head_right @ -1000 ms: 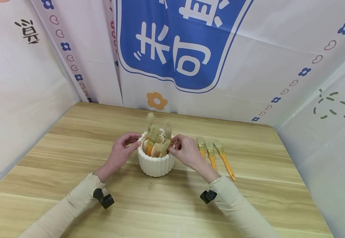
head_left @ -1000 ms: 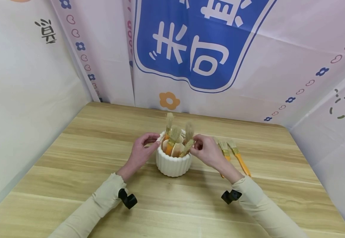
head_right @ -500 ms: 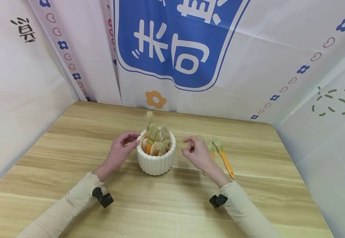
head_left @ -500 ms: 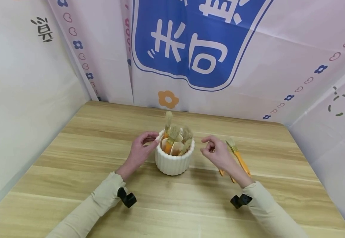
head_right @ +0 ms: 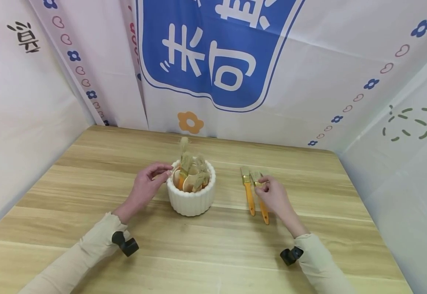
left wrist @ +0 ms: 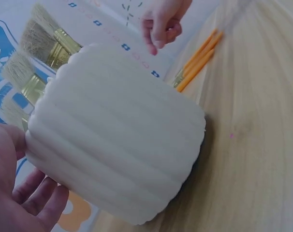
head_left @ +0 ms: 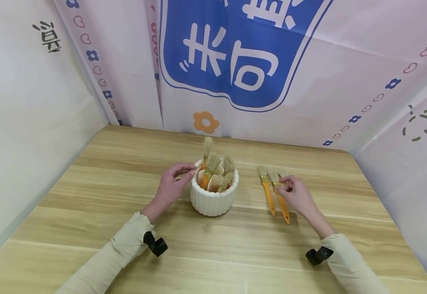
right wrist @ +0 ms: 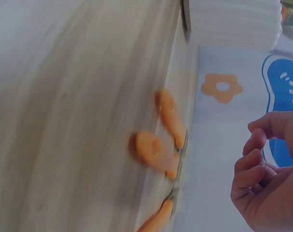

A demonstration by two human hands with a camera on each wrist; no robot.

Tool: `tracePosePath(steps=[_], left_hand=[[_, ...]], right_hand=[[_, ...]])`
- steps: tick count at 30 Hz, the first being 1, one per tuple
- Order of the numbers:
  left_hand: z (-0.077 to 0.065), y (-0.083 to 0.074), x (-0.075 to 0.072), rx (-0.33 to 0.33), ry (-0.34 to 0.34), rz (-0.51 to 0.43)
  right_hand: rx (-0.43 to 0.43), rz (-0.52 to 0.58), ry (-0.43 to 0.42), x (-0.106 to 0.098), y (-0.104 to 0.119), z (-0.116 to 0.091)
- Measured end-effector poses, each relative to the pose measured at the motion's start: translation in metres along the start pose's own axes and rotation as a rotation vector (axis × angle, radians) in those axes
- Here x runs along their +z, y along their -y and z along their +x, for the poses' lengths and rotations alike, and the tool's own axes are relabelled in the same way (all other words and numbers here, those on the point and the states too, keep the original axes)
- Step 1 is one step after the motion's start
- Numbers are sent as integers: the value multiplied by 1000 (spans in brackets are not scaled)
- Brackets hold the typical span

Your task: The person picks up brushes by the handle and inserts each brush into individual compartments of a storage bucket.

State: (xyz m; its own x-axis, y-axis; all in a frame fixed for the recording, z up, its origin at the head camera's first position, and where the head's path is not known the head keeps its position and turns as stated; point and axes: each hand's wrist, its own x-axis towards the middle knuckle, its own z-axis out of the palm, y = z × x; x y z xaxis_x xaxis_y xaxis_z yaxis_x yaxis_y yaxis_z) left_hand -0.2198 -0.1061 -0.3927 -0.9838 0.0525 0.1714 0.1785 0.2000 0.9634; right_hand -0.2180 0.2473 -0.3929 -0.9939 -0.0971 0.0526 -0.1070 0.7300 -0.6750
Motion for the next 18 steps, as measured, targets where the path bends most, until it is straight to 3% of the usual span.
tracePosePath(steps=[6, 14, 18], left_hand=[[0, -2, -3, -5, 6, 32], [-2, -1, -4, 18, 91, -24], [0, -1, -2, 8, 75, -10]], right_hand=[[41, -19, -28, -8, -14, -3], [51, -61, -65, -16, -24, -7], [56, -76, -76, -16, -28, -6]])
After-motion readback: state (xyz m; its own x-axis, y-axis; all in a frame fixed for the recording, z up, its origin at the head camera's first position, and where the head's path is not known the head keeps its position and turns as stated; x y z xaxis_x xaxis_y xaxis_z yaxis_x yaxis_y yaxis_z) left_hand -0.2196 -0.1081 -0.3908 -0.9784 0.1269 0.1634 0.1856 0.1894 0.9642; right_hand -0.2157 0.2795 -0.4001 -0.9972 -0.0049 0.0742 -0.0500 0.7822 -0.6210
